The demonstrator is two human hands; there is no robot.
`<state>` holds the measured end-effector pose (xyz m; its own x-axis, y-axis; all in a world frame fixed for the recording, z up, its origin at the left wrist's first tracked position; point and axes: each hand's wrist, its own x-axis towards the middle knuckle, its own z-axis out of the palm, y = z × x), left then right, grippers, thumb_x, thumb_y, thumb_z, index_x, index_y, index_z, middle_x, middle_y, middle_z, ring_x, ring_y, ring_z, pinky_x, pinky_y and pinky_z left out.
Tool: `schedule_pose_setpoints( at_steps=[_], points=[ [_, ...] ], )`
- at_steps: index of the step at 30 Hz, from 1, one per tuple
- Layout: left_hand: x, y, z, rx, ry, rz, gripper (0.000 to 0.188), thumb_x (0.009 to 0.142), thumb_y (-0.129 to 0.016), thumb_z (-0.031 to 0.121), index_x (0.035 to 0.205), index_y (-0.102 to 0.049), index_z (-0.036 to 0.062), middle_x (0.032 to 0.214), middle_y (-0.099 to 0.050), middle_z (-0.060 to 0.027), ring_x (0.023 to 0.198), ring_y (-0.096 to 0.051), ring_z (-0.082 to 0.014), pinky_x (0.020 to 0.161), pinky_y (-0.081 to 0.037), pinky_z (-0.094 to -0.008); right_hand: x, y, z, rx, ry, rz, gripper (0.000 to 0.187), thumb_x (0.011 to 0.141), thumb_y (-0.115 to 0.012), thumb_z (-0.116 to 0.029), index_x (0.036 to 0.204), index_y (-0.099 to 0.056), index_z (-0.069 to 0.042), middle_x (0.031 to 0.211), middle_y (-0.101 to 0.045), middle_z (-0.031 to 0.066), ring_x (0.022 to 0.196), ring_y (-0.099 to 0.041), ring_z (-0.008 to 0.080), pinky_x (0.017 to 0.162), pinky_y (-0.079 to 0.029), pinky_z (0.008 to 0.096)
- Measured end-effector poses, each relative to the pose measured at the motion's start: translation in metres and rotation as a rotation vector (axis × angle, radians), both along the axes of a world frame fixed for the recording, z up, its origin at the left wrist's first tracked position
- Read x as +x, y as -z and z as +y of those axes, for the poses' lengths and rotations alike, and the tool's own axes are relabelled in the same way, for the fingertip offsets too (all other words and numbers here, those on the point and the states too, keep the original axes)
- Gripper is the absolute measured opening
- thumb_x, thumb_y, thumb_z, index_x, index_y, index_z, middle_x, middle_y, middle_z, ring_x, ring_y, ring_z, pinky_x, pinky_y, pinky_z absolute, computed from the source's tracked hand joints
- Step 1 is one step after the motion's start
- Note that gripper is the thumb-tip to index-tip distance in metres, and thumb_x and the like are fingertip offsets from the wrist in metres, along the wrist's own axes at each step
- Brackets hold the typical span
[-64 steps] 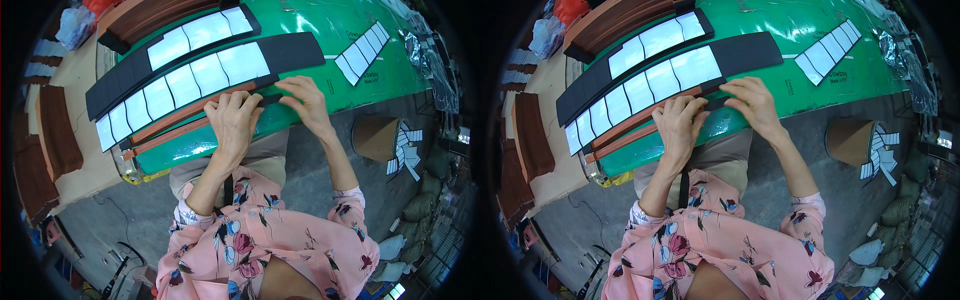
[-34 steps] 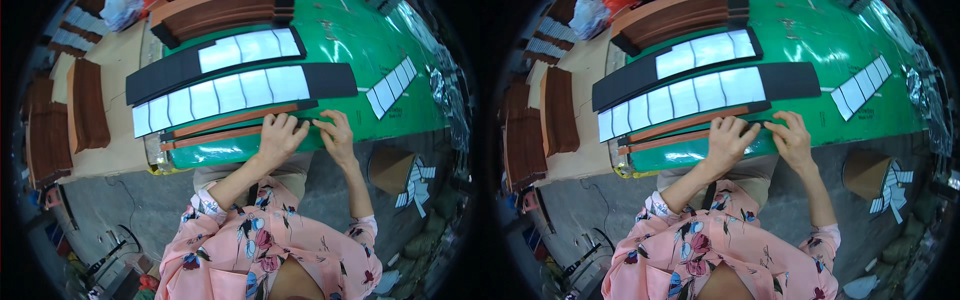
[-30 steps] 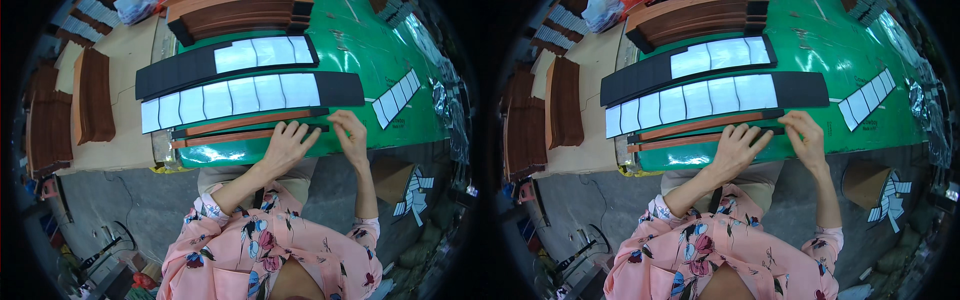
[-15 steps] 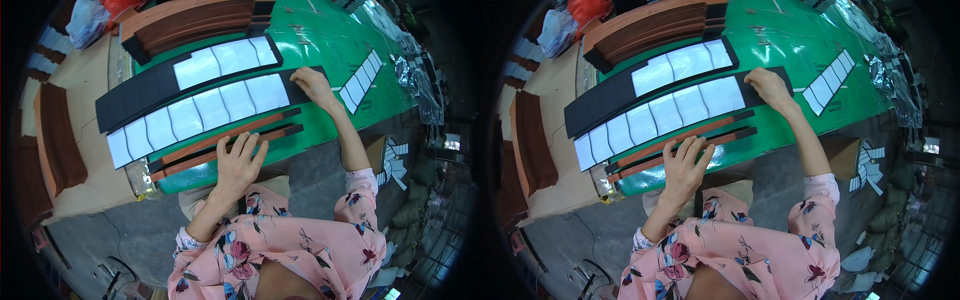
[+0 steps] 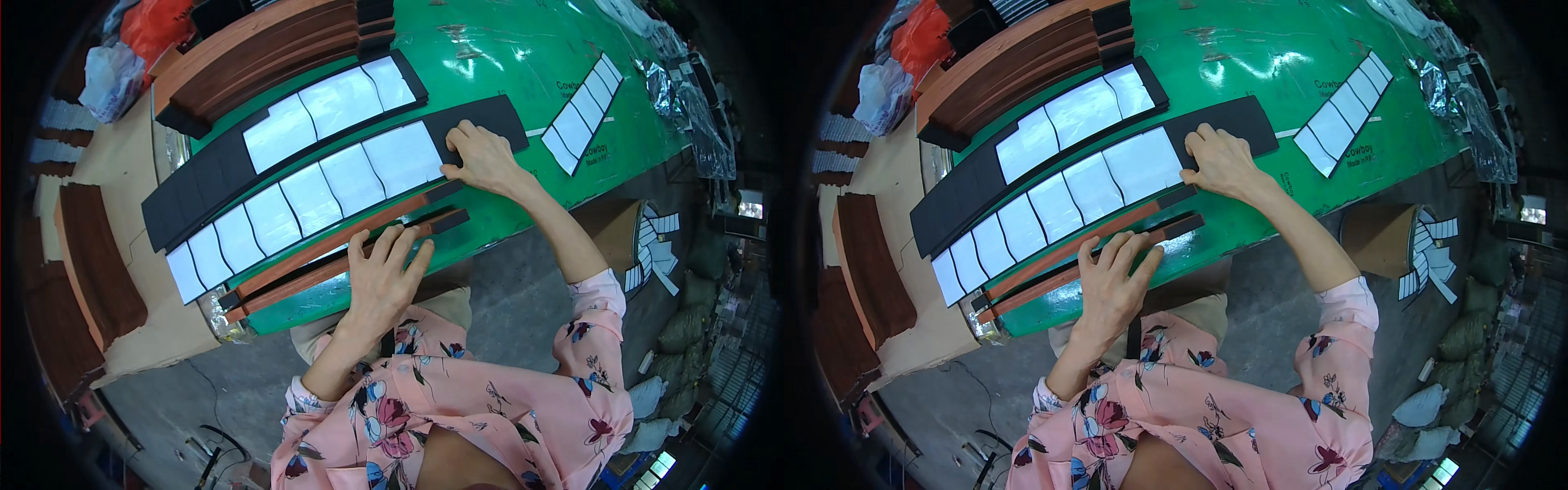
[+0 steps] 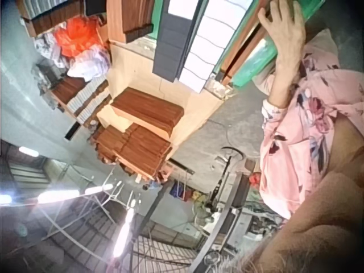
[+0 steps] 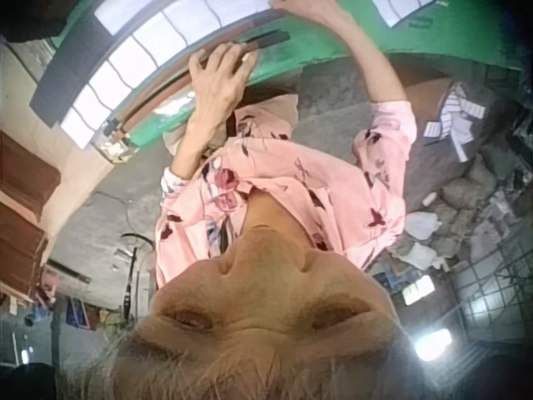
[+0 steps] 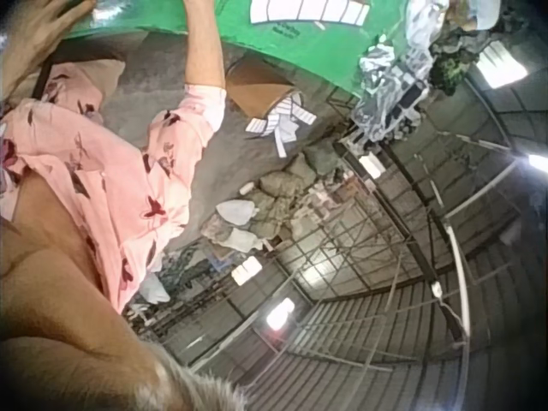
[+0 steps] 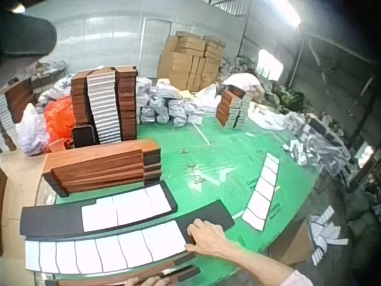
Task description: Applying small adhesive black pads to the ends of wood-textured L-shaped furniture components.
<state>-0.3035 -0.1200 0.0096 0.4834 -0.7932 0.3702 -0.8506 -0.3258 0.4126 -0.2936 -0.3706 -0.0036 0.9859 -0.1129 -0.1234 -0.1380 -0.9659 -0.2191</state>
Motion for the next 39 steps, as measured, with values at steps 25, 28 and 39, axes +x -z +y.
schedule_pose_setpoints(
  at_steps=[25,28,39],
  points=[
    [-0.008,-0.008,0.006,0.009,-0.075,-0.081,0.041,0.065,-0.066,0.002,0.104,-0.060,0.0127,0.110,-0.057,-0.0075,0.102,-0.054,-0.0237,0.089,-0.032,-0.0451,-0.025,0.019,-0.041,1.110,0.149,-0.027,0.027,0.088,-0.058,-0.020,0.109,-0.060,-0.004,0.109,-0.059,0.0053,0.098,-0.056,0.0149,0.087,-0.044,0.0291],
    [-0.009,-0.012,0.010,0.003,-0.096,-0.073,0.042,0.064,-0.066,0.002,0.104,-0.060,0.0130,0.110,-0.057,-0.0071,0.102,-0.053,-0.0233,0.089,-0.032,-0.0445,-0.028,0.015,-0.039,0.949,0.093,-0.120,0.030,0.083,-0.063,-0.013,0.111,-0.058,-0.003,0.110,-0.058,0.0063,0.097,-0.057,0.0159,0.087,-0.044,0.0297],
    [-0.015,-0.022,0.030,-0.051,-0.146,-0.075,0.040,0.067,-0.067,0.001,0.104,-0.060,0.0130,0.110,-0.057,-0.0061,0.103,-0.053,-0.0229,0.089,-0.031,-0.0447,-0.026,0.012,-0.028,0.579,0.097,-0.205,0.031,0.075,-0.066,-0.003,0.104,-0.060,-0.003,0.093,-0.062,0.0083,0.079,-0.061,0.0172,0.073,-0.050,0.0291]
  ],
)
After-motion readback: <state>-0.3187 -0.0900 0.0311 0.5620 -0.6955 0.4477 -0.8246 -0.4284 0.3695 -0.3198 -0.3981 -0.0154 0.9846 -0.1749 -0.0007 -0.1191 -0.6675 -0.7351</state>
